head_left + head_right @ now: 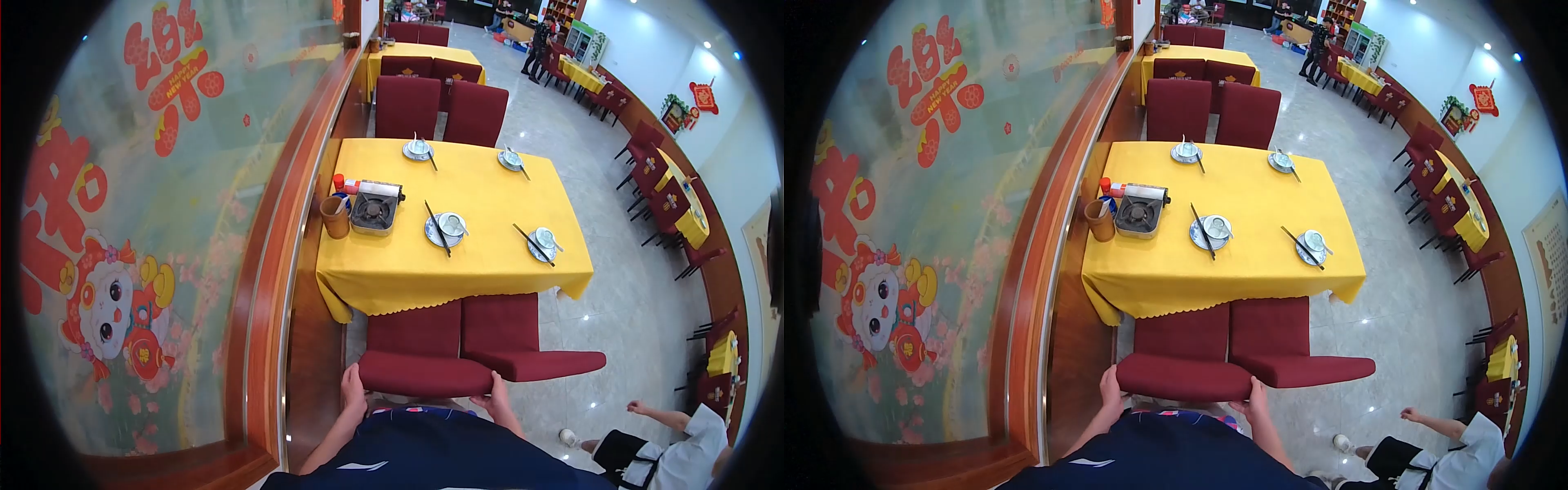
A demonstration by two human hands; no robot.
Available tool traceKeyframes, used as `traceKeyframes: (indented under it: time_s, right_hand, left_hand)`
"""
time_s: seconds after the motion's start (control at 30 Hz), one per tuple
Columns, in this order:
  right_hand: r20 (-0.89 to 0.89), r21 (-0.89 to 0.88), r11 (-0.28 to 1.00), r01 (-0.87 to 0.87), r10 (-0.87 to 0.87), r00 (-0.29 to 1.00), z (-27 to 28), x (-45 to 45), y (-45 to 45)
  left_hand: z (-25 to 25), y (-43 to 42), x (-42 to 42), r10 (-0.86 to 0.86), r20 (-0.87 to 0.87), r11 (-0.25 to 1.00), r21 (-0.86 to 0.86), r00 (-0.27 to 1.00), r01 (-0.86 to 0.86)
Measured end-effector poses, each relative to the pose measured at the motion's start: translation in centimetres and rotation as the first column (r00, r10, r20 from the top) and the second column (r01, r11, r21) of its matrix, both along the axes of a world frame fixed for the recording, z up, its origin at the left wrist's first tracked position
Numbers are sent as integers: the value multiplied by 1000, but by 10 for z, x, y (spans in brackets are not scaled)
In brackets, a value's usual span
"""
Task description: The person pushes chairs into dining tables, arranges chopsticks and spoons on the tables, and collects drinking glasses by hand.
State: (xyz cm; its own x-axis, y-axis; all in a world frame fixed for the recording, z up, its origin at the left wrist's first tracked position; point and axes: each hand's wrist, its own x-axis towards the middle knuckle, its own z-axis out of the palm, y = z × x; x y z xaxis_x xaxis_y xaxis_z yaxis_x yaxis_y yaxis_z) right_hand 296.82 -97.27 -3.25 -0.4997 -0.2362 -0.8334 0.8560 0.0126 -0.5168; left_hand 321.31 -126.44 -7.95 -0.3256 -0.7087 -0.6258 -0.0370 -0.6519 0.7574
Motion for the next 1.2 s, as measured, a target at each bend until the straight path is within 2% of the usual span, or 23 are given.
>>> traceKeyframes:
  time_s: [0.07, 0.1, 0.23, 0.33, 0.43, 0.47, 0.5, 0.6, 0.63, 0.67, 0.7, 0.73, 0.8, 0.87, 0.9, 0.93, 1.0, 1.07, 1.2]
  right_hand:
    - [-254, 211, 976, -45, 100, 962, 7, 3, -14]
    - [-257, 205, 978, -40, 93, 962, 7, 1, -18]
    - [-300, 242, 966, -88, 161, 940, 14, -1, -16]
    - [-331, 244, 966, -83, 163, 929, 6, -4, -23]
    - [-389, 273, 962, -16, 126, 913, -8, -12, -29]
    - [-407, 322, 946, -25, 162, 899, -12, -17, -29]
    - [-422, 373, 927, -31, 200, 884, -9, -19, -29]
    - [-391, 336, 941, -31, 169, 905, 11, -20, -32]
    - [-482, 383, 923, -26, 224, 847, -40, -28, -19]
    - [-471, 387, 922, -25, 220, 854, -55, -34, -12]
    - [-554, 429, 903, -24, 283, 783, -64, -36, -8]
    - [-619, 472, 881, -25, 351, 702, -67, -31, -4]
    - [-598, 559, 829, -33, 430, 676, -36, -27, -8]
    - [-682, 646, 763, 4, 575, 452, -28, -28, -7]
    - [-672, 618, 786, -31, 548, 498, -19, -26, -9]
    - [-664, 635, 770, -56, 582, 470, -27, -27, -3]
    - [-558, 550, 824, -135, 482, 675, 3, -16, -9]
    - [-448, 483, 861, -159, 399, 800, 23, -9, -17]
    - [-450, 541, 824, -169, 454, 769, 17, -15, -21]
  left_hand:
    - [33, 8, -10, 98, 56, 980, 171, 994, -106]
    - [65, 10, -20, 172, 102, 969, 162, 980, -187]
    - [-3, -1, -17, 135, 120, 990, 29, 984, -139]
    - [0, -4, -22, 166, 78, 986, -45, 983, -163]
    - [-10, -12, -29, 191, 43, 981, -25, 981, -190]
    - [-9, -12, -31, 180, 49, 984, -25, 982, -179]
    - [-6, -12, -34, 185, 49, 983, -6, 982, -185]
    - [-21, -14, -36, 165, 41, 986, -5, 985, -165]
    - [-32, -14, -33, 155, 32, 988, -21, 987, -155]
    - [-26, -10, -32, 148, 45, 989, -19, 988, -148]
    - [-6, -7, -37, 141, 16, 990, -22, 990, -141]
    - [10, -5, -37, 137, -5, 990, -21, 991, -137]
    - [-4, -8, -33, 94, 14, 993, -77, 995, -93]
    - [-10, -11, -31, 30, 46, 989, -145, 999, -23]
    - [-8, -11, -33, 34, 0, 992, -121, 999, -34]
    - [-10, -12, -33, 44, -18, 996, -73, 999, -45]
    - [-10, -12, -30, -5, 37, 989, -147, 999, 10]
    - [10, -12, -31, 12, 84, 998, -54, 996, -8]
    - [-17, -20, -28, -55, 168, 988, -137, 984, 78]
